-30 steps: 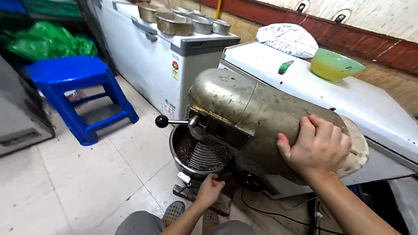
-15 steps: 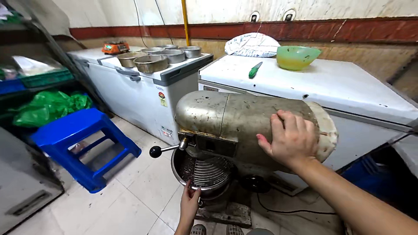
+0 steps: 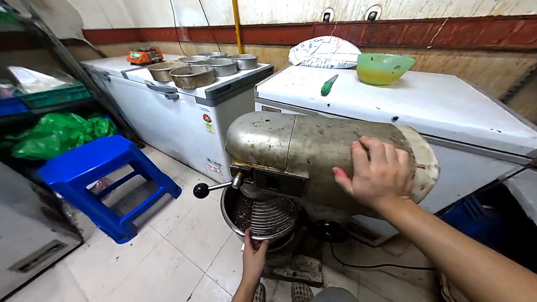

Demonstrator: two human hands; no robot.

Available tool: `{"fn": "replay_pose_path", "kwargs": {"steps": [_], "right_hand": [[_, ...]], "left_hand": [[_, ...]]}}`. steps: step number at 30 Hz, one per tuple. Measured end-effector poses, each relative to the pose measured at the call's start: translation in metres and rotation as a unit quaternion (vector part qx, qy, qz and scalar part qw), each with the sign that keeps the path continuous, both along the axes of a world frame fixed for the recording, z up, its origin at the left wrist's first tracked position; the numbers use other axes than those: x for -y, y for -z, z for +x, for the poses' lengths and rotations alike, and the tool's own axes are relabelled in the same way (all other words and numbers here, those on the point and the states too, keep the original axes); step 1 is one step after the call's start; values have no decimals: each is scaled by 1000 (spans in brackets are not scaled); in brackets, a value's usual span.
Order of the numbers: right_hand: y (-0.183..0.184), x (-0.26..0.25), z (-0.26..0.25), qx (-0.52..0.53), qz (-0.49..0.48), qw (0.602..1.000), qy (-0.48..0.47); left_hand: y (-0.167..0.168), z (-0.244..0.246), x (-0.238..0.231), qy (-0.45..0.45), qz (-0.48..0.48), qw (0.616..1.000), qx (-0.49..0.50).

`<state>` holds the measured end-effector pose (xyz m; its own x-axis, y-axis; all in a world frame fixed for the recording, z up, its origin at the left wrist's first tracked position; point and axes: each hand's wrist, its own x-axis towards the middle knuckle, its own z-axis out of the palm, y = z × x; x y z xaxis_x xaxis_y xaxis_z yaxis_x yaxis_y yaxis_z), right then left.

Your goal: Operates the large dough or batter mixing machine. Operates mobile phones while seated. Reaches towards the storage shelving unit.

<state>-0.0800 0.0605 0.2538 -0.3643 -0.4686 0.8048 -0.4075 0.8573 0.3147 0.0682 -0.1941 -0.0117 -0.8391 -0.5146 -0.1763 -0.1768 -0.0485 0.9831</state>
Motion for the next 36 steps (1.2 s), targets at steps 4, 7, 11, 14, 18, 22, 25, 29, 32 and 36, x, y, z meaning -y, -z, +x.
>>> {"fn": "replay_pose_path", "kwargs": {"steps": [4, 7, 11, 14, 18, 22, 25, 29, 32, 36], "right_hand": [[0, 0, 0, -6, -2, 1000, 5], [0, 1, 0, 0, -1, 1000, 7], [0, 1, 1, 7, 0, 1000, 8], [0, 1, 1, 8, -3, 1000, 3], [1, 0, -2, -15, -7, 1000, 0], [1, 0, -1, -7, -10, 1000, -4], [1, 0, -1, -5, -12, 1000, -5], [0, 0, -1, -2, -12, 1000, -6], [0, 1, 0, 3, -13, 1000, -6], [-1, 1, 1, 5, -14, 1000, -4]], "left_hand": [[1, -2, -4, -14, -13, 1000, -2], [5, -8, 2, -38, -64, 997, 17], [6, -16, 3, -99, -158, 981, 50], [4, -15, 1, -126, -189, 972, 58], [3, -16, 8, -115, -209, 969, 67], [2, -15, 5, -120, -191, 972, 65], [-2, -15, 0, -126, -192, 970, 80], [-6, -14, -4, -139, -215, 962, 98], [-6, -14, -7, -151, -217, 960, 92], [-6, -12, -12, -151, -200, 965, 81]]}}
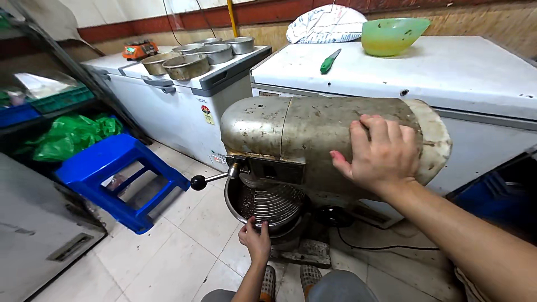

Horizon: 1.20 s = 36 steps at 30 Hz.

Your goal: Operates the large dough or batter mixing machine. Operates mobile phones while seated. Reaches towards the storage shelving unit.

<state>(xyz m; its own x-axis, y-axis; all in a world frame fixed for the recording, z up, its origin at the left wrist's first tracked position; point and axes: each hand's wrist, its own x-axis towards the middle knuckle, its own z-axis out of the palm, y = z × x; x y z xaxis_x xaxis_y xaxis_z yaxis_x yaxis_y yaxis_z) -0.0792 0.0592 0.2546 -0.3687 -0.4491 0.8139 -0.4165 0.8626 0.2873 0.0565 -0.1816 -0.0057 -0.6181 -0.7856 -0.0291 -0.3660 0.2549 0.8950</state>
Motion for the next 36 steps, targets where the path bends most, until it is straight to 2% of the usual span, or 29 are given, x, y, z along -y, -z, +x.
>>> {"fn": "replay_pose_path", "kwargs": {"steps": [5, 14, 19, 23, 27, 29, 31, 36], "right_hand": [[0, 0, 0, -4, -1, 1000, -3], [1, -1, -2, -3, -3, 1000, -8], [1, -1, -2, -2, -8, 1000, -13], [1, -2, -3, 0, -4, 1000, -10], [1, -1, 0, 20, 0, 1000, -6], [1, -1, 1, 21, 0, 1000, -6], [0, -2, 0, 13, 3, 1000, -8], [-1, -3, 2, 35, 11, 999, -15]], "left_hand": [[2, 5, -10, 13, 24, 999, -19], [-1, 10, -41, 71, 62, 995, 22], [-8, 1, -74, 130, 135, 982, 8], [-22, -14, -101, 246, 225, 942, 31], [-22, -12, -105, 461, 222, 856, 78], [-19, 0, -98, 493, 211, 839, 93], [-19, 14, -78, 492, 193, 842, 106], [-32, 46, 22, 470, 110, 867, 127]]}}
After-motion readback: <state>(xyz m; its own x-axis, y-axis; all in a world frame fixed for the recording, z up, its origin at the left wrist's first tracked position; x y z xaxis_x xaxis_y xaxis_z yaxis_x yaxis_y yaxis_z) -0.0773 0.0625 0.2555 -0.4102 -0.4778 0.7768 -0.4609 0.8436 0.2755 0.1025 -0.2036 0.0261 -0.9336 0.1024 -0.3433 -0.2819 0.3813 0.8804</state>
